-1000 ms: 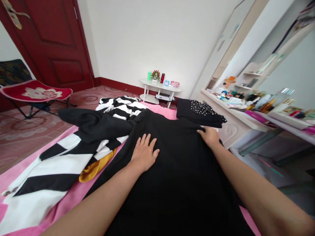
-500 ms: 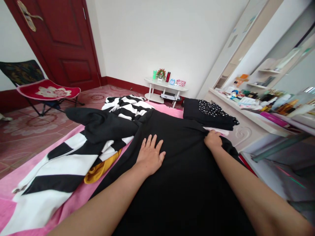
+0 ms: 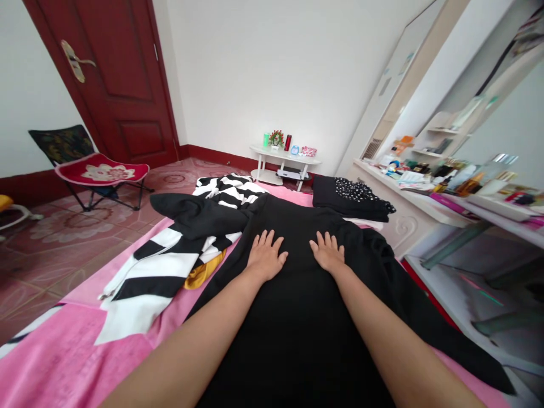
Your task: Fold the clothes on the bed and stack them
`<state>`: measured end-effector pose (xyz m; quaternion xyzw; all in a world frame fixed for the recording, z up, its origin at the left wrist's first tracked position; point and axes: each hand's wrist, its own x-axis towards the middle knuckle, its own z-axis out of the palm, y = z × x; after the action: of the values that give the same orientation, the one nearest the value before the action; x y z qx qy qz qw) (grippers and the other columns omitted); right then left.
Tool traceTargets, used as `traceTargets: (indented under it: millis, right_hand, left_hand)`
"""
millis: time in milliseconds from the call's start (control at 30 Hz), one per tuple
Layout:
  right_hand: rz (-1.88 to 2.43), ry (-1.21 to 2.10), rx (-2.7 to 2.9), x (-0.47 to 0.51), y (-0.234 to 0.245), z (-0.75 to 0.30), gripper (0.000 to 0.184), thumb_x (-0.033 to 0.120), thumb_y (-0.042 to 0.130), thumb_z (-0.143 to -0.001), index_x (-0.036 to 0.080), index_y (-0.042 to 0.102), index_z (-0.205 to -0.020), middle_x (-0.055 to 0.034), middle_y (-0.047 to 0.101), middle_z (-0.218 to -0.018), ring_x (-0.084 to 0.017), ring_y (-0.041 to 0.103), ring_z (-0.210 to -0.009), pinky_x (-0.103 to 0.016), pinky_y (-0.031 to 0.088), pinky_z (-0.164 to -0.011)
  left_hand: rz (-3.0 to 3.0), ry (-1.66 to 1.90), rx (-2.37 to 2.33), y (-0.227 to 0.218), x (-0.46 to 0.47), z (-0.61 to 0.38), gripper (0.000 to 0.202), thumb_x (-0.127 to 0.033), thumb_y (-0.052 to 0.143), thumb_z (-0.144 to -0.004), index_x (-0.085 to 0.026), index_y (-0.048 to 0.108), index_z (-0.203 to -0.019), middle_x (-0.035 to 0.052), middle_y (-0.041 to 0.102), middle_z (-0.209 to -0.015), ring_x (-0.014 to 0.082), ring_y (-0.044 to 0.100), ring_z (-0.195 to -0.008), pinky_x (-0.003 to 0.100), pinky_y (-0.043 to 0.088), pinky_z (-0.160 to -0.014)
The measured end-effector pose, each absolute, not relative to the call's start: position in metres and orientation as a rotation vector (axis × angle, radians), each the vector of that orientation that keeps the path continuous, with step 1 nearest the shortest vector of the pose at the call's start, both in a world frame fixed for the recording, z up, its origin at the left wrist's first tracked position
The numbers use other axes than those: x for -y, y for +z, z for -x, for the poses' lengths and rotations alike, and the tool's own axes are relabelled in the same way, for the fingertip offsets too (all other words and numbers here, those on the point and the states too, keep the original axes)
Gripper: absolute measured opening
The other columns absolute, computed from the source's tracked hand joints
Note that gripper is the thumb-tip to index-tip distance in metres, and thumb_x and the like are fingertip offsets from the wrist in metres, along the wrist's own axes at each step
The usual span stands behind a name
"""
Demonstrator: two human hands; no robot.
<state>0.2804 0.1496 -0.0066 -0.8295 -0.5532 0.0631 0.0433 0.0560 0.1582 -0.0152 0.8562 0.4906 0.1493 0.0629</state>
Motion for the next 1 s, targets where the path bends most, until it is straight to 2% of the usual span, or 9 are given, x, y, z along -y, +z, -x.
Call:
traceTargets:
  millis: [133,267,467,533,600,667,733,833,1000]
  right_hand:
    - [2.426,0.155,1.739,-0.101,-0.011,-0.251,0.07,0.061,0.022,-0.089,0.022,0.022,-0.146,-0.0088,0.01,-0.154,-0.03,0.004,-0.141,-0.054,0.005,-0.11]
    - [2.368,0.189,1.725,-0.064,-0.012,-0.233,0.066,0.057,0.026,-0.09,0.022,0.024,-0.146,-0.0087,0.012,-0.154,-0.029,0.004,-0.141,-0.053,0.003,-0.11]
    - [2.364,-0.008,1.815,-0.038,-0.01,-0.222,0.062,0.055,0.021,-0.091,0.022,0.028,-0.144,-0.0083,0.017,-0.153,-0.027,0.01,-0.14,-0.05,0.01,-0.11]
    - [2.313,-0.062,1.818,-0.032,-0.01,-0.221,0.06,0.052,0.022,-0.092,0.021,0.033,-0.142,-0.0093,0.023,-0.151,-0.026,0.015,-0.139,-0.048,0.013,-0.109]
    - [2.27,-0.09,1.803,-0.029,-0.01,-0.222,0.056,0.049,0.026,-0.092,0.02,0.038,-0.138,-0.01,0.028,-0.149,-0.026,0.02,-0.137,-0.046,0.016,-0.109]
    - [2.238,-0.105,1.786,-0.027,-0.01,-0.223,0.052,0.046,0.029,-0.092,0.02,0.042,-0.136,-0.0104,0.032,-0.147,-0.025,0.024,-0.136,-0.044,0.018,-0.108]
    - [2.215,-0.111,1.773,-0.027,-0.01,-0.224,0.05,0.044,0.031,-0.092,0.019,0.045,-0.134,-0.0107,0.035,-0.145,-0.025,0.027,-0.134,-0.044,0.019,-0.108]
    - [2.19,-0.122,1.757,-0.028,-0.01,-0.225,0.048,0.043,0.034,-0.092,0.019,0.048,-0.131,-0.011,0.037,-0.144,-0.025,0.029,-0.133,-0.044,0.021,-0.108]
    - [2.162,-0.14,1.745,-0.03,-0.013,-0.227,0.047,0.042,0.036,-0.091,0.019,0.05,-0.13,-0.0112,0.039,-0.142,-0.025,0.031,-0.132,-0.044,0.022,-0.107]
  left_hand:
    - [-2.609,0.438,-1.468,-0.015,-0.155,-0.054,0.059,-0.055,0.025,-0.091,-0.025,0.035,-0.141,0.0069,0.024,-0.151,0.0273,0.015,-0.14,0.046,0.012,-0.113]
    - [-2.627,0.289,-1.467,-0.013,-0.146,-0.053,0.064,-0.058,0.021,-0.09,-0.024,0.029,-0.144,0.0082,0.017,-0.153,0.0296,0.009,-0.141,0.048,0.01,-0.112]
    - [-2.69,-0.073,-1.245,0.012,-0.114,-0.026,0.071,-0.063,0.025,-0.088,-0.021,0.022,-0.146,0.0094,0.008,-0.154,0.0305,0.007,-0.141,0.048,0.015,-0.111]
    - [-2.699,-0.158,-1.101,0.028,-0.112,-0.008,0.071,-0.058,0.041,-0.085,-0.021,0.029,-0.144,0.0095,0.017,-0.153,0.029,0.019,-0.139,0.042,0.022,-0.11]
    - [-2.662,-0.197,-1.008,0.047,-0.119,0.013,0.058,-0.049,0.053,-0.08,-0.024,0.048,-0.133,0.0059,0.041,-0.143,0.0249,0.04,-0.129,0.032,0.034,-0.104]
    - [-2.634,-0.141,-1.092,0.067,-0.136,0.037,0.038,-0.038,0.053,-0.08,-0.026,0.063,-0.114,0.0011,0.062,-0.122,0.0197,0.056,-0.111,0.025,0.042,-0.093]
    - [-2.699,0.053,-1.36,0.084,-0.158,0.064,0.032,-0.029,0.048,-0.082,-0.026,0.066,-0.108,0.0005,0.066,-0.112,0.0188,0.059,-0.105,0.024,0.045,-0.088]
    - [-2.8,0.296,-1.777,0.096,-0.192,0.103,0.047,-0.02,0.049,-0.078,-0.028,0.054,-0.124,0.0036,0.056,-0.127,0.0227,0.052,-0.115,0.03,0.043,-0.093]
    - [-2.686,0.122,-2.042,0.089,-0.23,0.142,0.076,-0.008,0.05,-0.071,-0.03,0.031,-0.141,0.0058,0.041,-0.141,0.0247,0.048,-0.119,0.034,0.042,-0.095]
